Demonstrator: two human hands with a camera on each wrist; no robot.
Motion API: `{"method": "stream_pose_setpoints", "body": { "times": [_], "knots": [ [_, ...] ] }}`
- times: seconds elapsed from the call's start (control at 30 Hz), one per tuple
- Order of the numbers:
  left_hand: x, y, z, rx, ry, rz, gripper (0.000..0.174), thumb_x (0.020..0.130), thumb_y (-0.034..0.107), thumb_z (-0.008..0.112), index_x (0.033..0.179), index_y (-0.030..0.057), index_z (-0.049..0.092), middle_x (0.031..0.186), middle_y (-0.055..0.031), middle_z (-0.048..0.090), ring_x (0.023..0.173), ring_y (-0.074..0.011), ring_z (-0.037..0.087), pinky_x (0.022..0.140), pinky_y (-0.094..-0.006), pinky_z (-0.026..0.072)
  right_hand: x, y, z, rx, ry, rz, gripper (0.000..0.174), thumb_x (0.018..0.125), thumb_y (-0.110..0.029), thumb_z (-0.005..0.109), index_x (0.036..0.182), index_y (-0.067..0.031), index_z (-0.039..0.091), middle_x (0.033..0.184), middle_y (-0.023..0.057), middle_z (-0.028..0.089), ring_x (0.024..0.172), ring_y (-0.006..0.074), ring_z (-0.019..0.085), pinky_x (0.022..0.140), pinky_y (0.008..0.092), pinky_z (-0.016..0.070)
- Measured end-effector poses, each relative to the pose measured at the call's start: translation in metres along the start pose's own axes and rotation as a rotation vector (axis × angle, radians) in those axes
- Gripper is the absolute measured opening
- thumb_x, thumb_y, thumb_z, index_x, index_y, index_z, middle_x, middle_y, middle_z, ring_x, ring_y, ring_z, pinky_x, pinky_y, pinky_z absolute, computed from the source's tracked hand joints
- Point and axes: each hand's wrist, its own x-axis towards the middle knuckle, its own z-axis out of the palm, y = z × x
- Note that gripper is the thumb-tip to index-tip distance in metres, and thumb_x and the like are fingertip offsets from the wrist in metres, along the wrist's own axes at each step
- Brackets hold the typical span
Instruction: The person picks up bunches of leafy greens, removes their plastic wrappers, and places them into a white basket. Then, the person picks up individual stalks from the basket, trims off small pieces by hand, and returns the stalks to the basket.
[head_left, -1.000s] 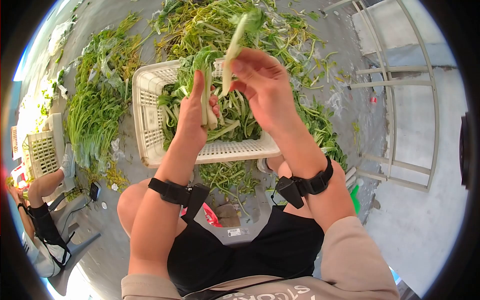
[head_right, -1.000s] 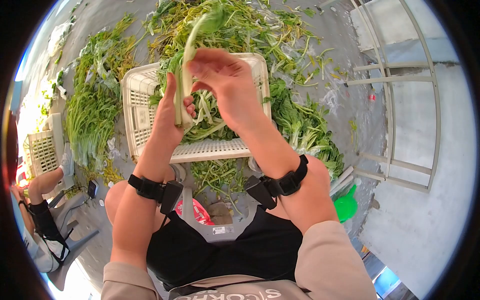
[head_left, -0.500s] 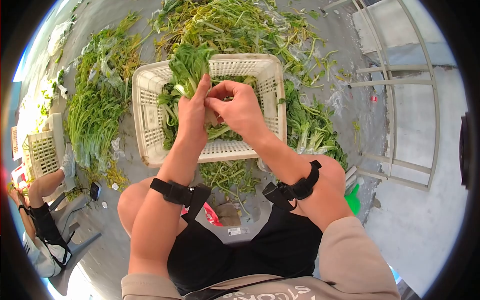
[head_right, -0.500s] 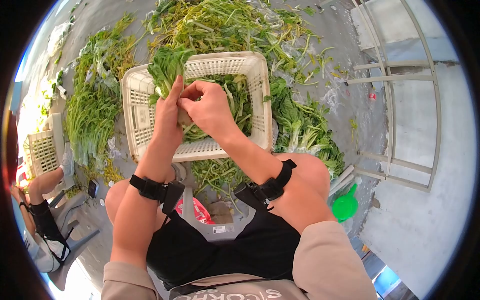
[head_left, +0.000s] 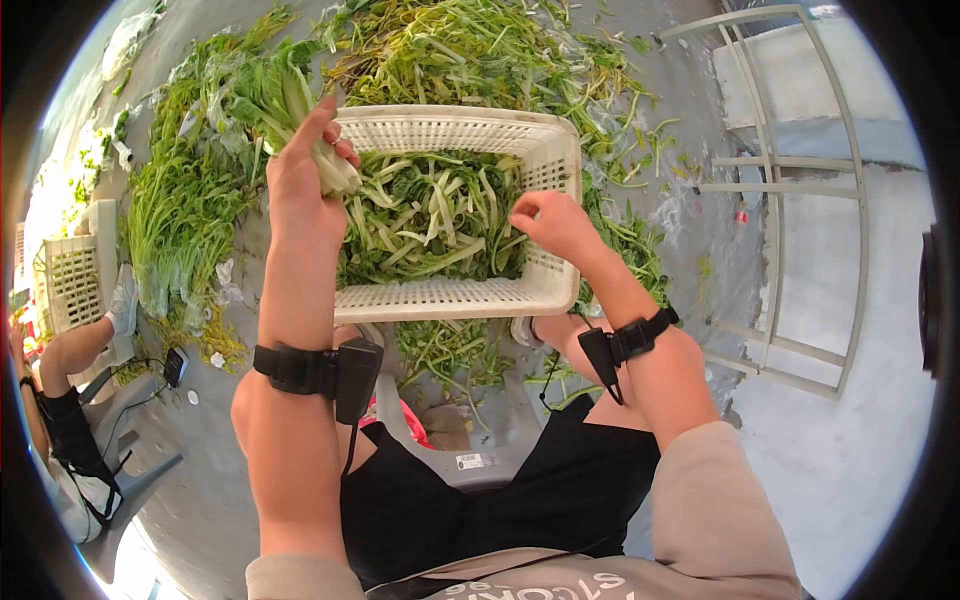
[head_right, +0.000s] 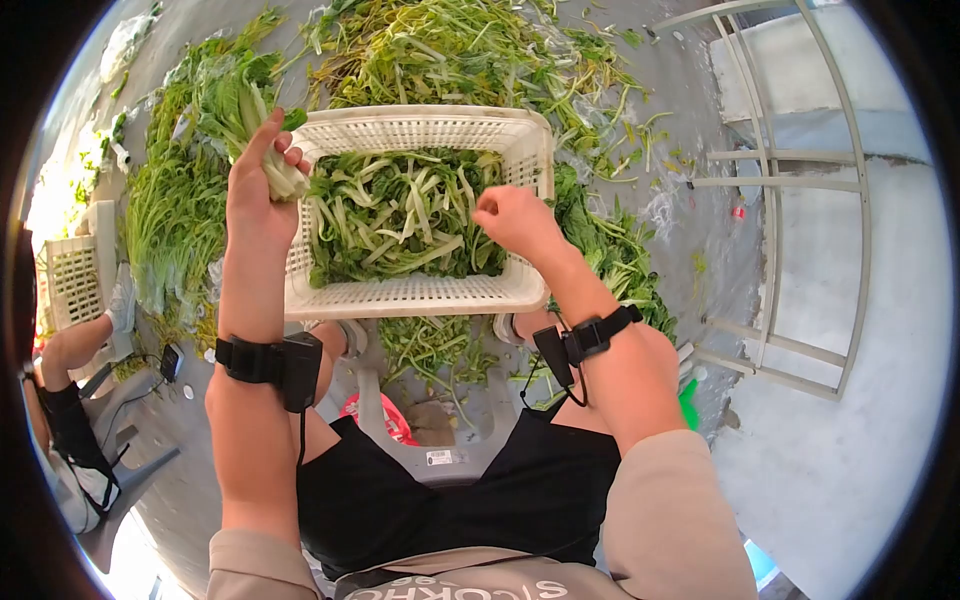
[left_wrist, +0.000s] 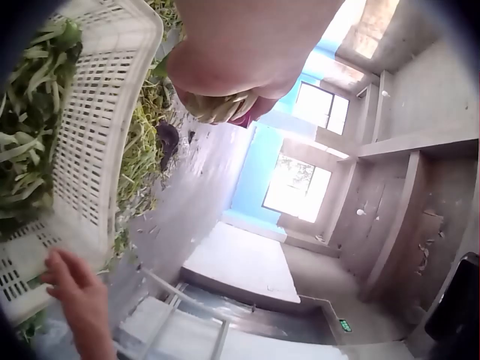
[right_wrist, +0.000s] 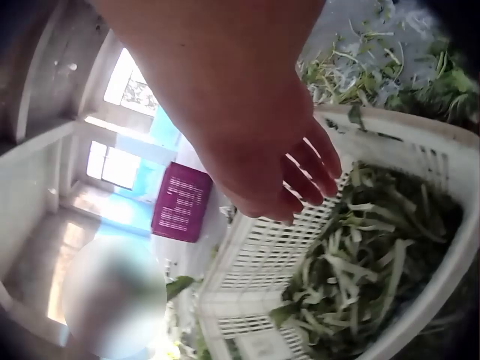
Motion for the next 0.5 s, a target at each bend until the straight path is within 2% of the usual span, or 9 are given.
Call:
{"method": "stream_pose_setpoints", "body": {
  "times": [0.07, 0.1, 0.17, 0.2, 0.23, 0.3, 0.37, 0.47, 0.5],
  "knots": [
    [0.0, 0.004, -0.005, -0.017, 0.028, 0.003, 0.044, 0.092, 0.016, 0.07, 0.131, -0.0008, 0.055, 0.077, -0.0006, 0.052, 0.066, -0.0124, 0.05, 0.062, -0.0287, 0.0465, 0.003, 0.009, 0.006, -0.738, -0.181, -0.134, 0.018, 0.086, -0.02, 0.066, 0.091, -0.0037, 0.071, 0.087, 0.0139, 0.07, 0.087, 0.0305, 0.07, 0.074, 0.0421, 0.056],
    [0.0, 0.007, -0.008, -0.029, 0.049, 0.01, 0.044, 0.093, 0.016, 0.069, 0.131, -0.0008, 0.055, 0.077, -0.0007, 0.052, 0.066, -0.0126, 0.05, 0.062, -0.0287, 0.0465, 0.012, 0.017, 0.016, -0.745, -0.185, -0.138, 0.018, 0.086, -0.02, 0.066, 0.091, -0.0037, 0.071, 0.087, 0.0139, 0.07, 0.087, 0.0305, 0.07, 0.074, 0.0421, 0.056],
    [0.0, 0.01, -0.015, -0.056, 0.065, 0.0, 0.042, 0.092, 0.015, 0.069, 0.129, -0.0004, 0.056, 0.078, -0.0011, 0.053, 0.066, -0.0128, 0.051, 0.062, -0.029, 0.0465, 0.04, 0.027, 0.041, -0.936, -0.402, -0.256, 0.013, 0.084, -0.018, 0.069, 0.087, -0.0052, 0.071, 0.088, 0.0122, 0.07, 0.088, 0.0315, 0.069, 0.075, 0.0433, 0.057],
    [-0.001, 0.011, -0.017, -0.068, 0.065, -0.005, 0.042, 0.092, 0.015, 0.069, 0.128, -0.0004, 0.056, 0.077, -0.0013, 0.054, 0.066, -0.0129, 0.051, 0.062, -0.029, 0.0465, 0.048, 0.027, 0.052, -1.056, -0.497, -0.391, 0.008, 0.083, -0.012, 0.07, 0.088, -0.0056, 0.071, 0.09, 0.0119, 0.07, 0.085, 0.0309, 0.069, 0.073, 0.0429, 0.057],
    [-0.003, 0.013, -0.02, -0.08, 0.071, -0.005, 0.041, 0.092, 0.015, 0.069, 0.128, -0.0004, 0.056, 0.077, -0.0014, 0.054, 0.066, -0.013, 0.051, 0.063, -0.029, 0.0465, 0.053, 0.028, 0.069, -1.057, -0.513, -0.405, 0.008, 0.083, -0.012, 0.07, 0.088, -0.0056, 0.071, 0.09, 0.0119, 0.07, 0.085, 0.0309, 0.069, 0.073, 0.0429, 0.057],
    [-0.006, 0.02, -0.023, -0.062, 0.115, 0.017, 0.039, 0.092, 0.015, 0.069, 0.126, -0.0007, 0.057, 0.078, -0.0018, 0.054, 0.066, -0.0129, 0.052, 0.063, -0.029, 0.0464, 0.065, 0.035, 0.113, -1.104, -0.618, -0.574, 0.005, 0.085, -0.006, 0.068, 0.088, -0.0048, 0.071, 0.094, 0.0124, 0.07, 0.085, 0.0306, 0.068, 0.072, 0.0425, 0.0569],
    [-0.004, 0.025, -0.03, -0.061, 0.087, 0.055, 0.04, 0.092, 0.016, 0.069, 0.125, -0.0014, 0.056, 0.078, -0.0015, 0.055, 0.066, -0.0128, 0.052, 0.063, -0.0288, 0.0462, 0.067, 0.04, 0.15, -0.989, -0.639, -0.696, 0.016, 0.089, -0.005, 0.065, 0.104, -0.0013, 0.067, 0.105, 0.0124, 0.067, 0.084, 0.0308, 0.067, 0.072, 0.0423, 0.057],
    [-0.005, 0.026, -0.034, -0.039, 0.104, 0.069, 0.036, 0.091, 0.017, 0.07, 0.121, -0.0005, 0.058, 0.077, -0.0007, 0.055, 0.065, -0.0119, 0.053, 0.062, -0.0285, 0.0461, 0.067, 0.056, 0.185, -1.089, -0.716, -0.675, 0.023, 0.091, -0.006, 0.064, 0.113, -0.0009, 0.063, 0.11, 0.0128, 0.066, 0.085, 0.0301, 0.067, 0.074, 0.0414, 0.057],
    [-0.005, 0.027, -0.033, -0.021, 0.099, 0.07, 0.034, 0.091, 0.017, 0.07, 0.118, 0.0003, 0.06, 0.076, -0.0003, 0.056, 0.064, -0.0116, 0.053, 0.062, -0.0283, 0.046, 0.068, 0.059, 0.192, -1.141, -0.667, -0.675, 0.024, 0.091, -0.009, 0.065, 0.113, -0.0021, 0.062, 0.106, 0.0122, 0.066, 0.086, 0.0292, 0.067, 0.074, 0.0401, 0.0558]
  ]
}}
